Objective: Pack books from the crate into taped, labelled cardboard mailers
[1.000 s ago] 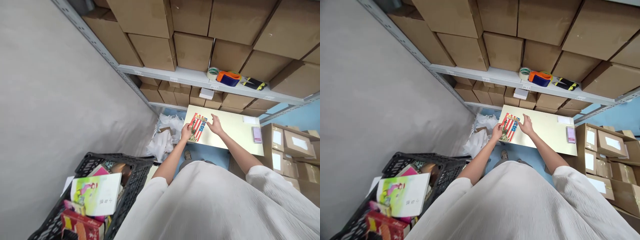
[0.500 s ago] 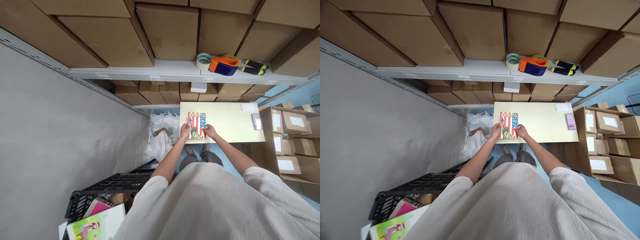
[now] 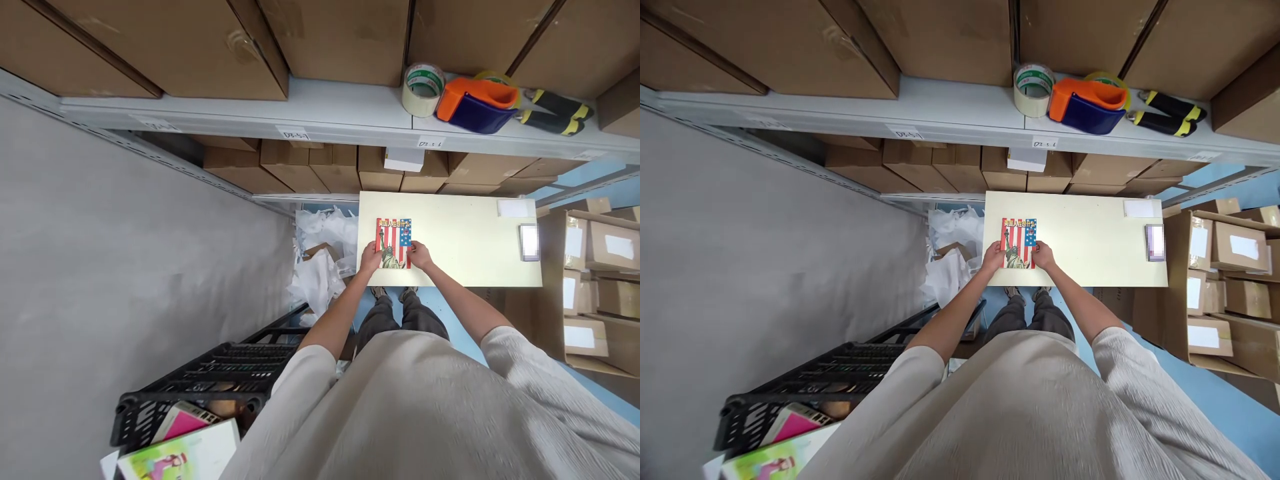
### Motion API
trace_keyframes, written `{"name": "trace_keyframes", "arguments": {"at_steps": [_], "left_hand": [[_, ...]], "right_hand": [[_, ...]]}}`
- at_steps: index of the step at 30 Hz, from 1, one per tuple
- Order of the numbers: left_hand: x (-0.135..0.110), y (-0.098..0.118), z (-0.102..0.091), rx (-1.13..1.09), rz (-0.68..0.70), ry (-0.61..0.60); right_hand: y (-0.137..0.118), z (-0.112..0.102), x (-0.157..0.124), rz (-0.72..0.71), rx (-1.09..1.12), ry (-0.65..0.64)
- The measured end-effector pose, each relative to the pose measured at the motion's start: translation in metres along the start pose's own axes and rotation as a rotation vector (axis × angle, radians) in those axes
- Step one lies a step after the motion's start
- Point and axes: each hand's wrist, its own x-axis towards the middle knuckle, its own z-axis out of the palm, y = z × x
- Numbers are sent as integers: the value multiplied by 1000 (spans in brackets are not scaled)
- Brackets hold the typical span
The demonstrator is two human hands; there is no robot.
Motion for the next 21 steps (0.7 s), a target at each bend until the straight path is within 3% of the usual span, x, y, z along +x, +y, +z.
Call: {"name": "trace_keyframes", "arguments": {"at_steps": [6, 13, 18, 21], "left_hand": [[-17, -4, -5, 94, 27, 54], [-34, 16, -8, 116, 45, -33], [-34, 42, 1, -173, -42, -148], [-30, 51, -1, -264, -45, -150]], "right_hand": [[-2, 2, -8, -13, 8, 50], [-16, 0, -19, 55, 118, 85], [-43, 9, -38, -96, 242, 168], [-59, 21, -55, -237, 278, 163]]}}
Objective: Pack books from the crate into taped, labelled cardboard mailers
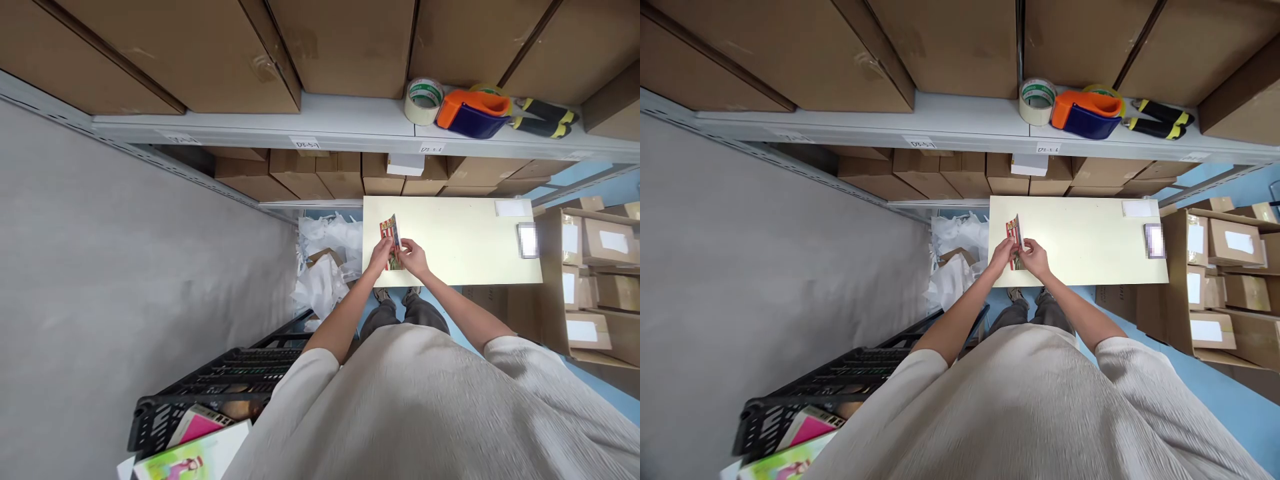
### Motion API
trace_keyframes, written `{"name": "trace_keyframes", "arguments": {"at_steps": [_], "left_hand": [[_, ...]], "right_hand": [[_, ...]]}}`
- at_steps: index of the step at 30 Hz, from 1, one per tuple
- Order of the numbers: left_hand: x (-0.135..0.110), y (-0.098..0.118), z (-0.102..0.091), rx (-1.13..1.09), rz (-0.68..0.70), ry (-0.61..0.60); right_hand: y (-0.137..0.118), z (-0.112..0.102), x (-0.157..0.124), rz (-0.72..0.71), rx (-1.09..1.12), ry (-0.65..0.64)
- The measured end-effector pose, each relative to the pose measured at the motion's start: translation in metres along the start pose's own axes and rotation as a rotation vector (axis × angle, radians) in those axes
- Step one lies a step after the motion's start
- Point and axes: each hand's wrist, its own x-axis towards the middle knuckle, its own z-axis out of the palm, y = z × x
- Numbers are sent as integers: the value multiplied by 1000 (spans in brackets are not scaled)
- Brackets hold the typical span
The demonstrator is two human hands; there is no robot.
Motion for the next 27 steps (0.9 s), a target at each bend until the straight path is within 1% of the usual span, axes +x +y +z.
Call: {"name": "trace_keyframes", "arguments": {"at_steps": [3, 5, 7, 8, 10, 12, 14, 16, 19, 21, 22, 24, 27], "left_hand": [[2, 2, -12, 46, 88, 56], [2, -1, -25, 103, 128, 99], [1, -7, -38, 140, 133, 125], [1, -10, -43, 146, 127, 134], [2, -16, -53, 152, 115, 146], [4, -21, -58, 193, 101, 159], [9, -23, -60, 262, 84, 170], [13, -24, -58, 307, 53, 163], [18, -25, -52, 296, -27, 139], [18, -27, -49, 276, -77, 148], [17, -28, -47, 273, -79, 157], [13, -31, -44, 291, -21, 162], [6, -35, -40, 355, 90, 114]], "right_hand": [[-7, 11, -11, -79, 50, -106], [-5, 14, -13, -83, 102, -206], [2, 14, -13, -54, 114, -264], [7, 13, -12, -20, 88, -262], [16, 10, -11, 79, -5, -219], [25, 5, -10, 179, -95, -172], [34, 0, -9, 242, -139, -159], [40, -4, -8, 270, -150, -159], [48, -9, -6, 271, -151, -147], [53, -11, -3, 266, -147, -132], [54, -12, -2, 266, -145, -125], [57, -13, 0, 272, -133, -111], [60, -13, 3, 280, -103, -100]]}}
